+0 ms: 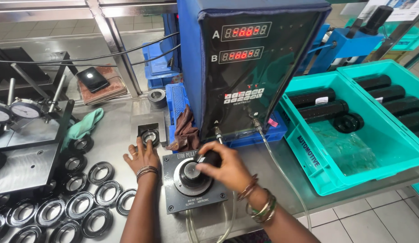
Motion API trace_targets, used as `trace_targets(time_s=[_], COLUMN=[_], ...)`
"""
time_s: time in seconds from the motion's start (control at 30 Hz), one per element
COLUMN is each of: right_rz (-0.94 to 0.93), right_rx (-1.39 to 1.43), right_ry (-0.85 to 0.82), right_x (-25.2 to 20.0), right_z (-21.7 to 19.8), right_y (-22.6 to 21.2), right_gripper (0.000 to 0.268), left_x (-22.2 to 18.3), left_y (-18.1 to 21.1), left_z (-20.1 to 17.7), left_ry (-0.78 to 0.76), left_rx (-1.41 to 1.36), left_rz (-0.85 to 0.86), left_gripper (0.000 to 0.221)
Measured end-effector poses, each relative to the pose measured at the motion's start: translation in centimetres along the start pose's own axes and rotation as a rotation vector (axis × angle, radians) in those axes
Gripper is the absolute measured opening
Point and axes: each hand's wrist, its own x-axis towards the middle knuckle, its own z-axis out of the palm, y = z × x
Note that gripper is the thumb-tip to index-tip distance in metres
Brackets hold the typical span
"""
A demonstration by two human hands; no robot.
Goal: The recorder is measuring the thickness or diameter of circular metal components using a digital measurement gauge and sorting them.
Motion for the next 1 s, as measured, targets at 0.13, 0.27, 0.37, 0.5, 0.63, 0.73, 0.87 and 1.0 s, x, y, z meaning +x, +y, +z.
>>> trace_targets(time_s=[0.13,0.27,0.37,0.5,0.63,0.73,0.87,1.0], right_rz=[-0.115,0.048,-0.038,-0.036,0.028,0.02,-0.021,-0.003], right_rx=[0.341,0.502,0.606,0.598,0.577,0.573,0.579,0.581], right_ry=[0.126,0.23,0.218,0.199,0.231,0.273,0.271,0.233], right_x=[-0.4,-0.8,-0.9,-2.3,-2.9,-3.1,-2.6,-2.6], right_z=[-2.3,-3.3,-3.2,-3.6,-4.6,-5.1,-5.2,-4.9], right_y=[3.8,4.3,3.4,1.8,2.6,2.8,3.0,2.6], right_gripper=[0.031,0.03,0.029,0.029,0.031,0.03,0.03,0.029], left_x=[-3.1,-4.6,-1.5,0.4,-0.1,-3.9,-9.2,-10.8], left_y=[-0.1,-1.8,-1.6,-0.4,0.7,0.2,-2.9,-4.7], left_z=[-5.7,-5.1,1.2,2.1,-0.3,-5.0,-6.3,-9.7], left_ry=[-0.218,-0.272,-0.121,-0.082,-0.163,-0.225,-0.179,-0.159], left_rx=[0.043,-0.052,-0.115,-0.169,-0.144,-0.11,-0.026,0.032], left_rz=[-0.011,-0.044,0.166,0.174,0.069,0.018,-0.002,-0.045], left_gripper=[0.042,0.062,0.082,0.078,0.054,0.043,0.042,0.042])
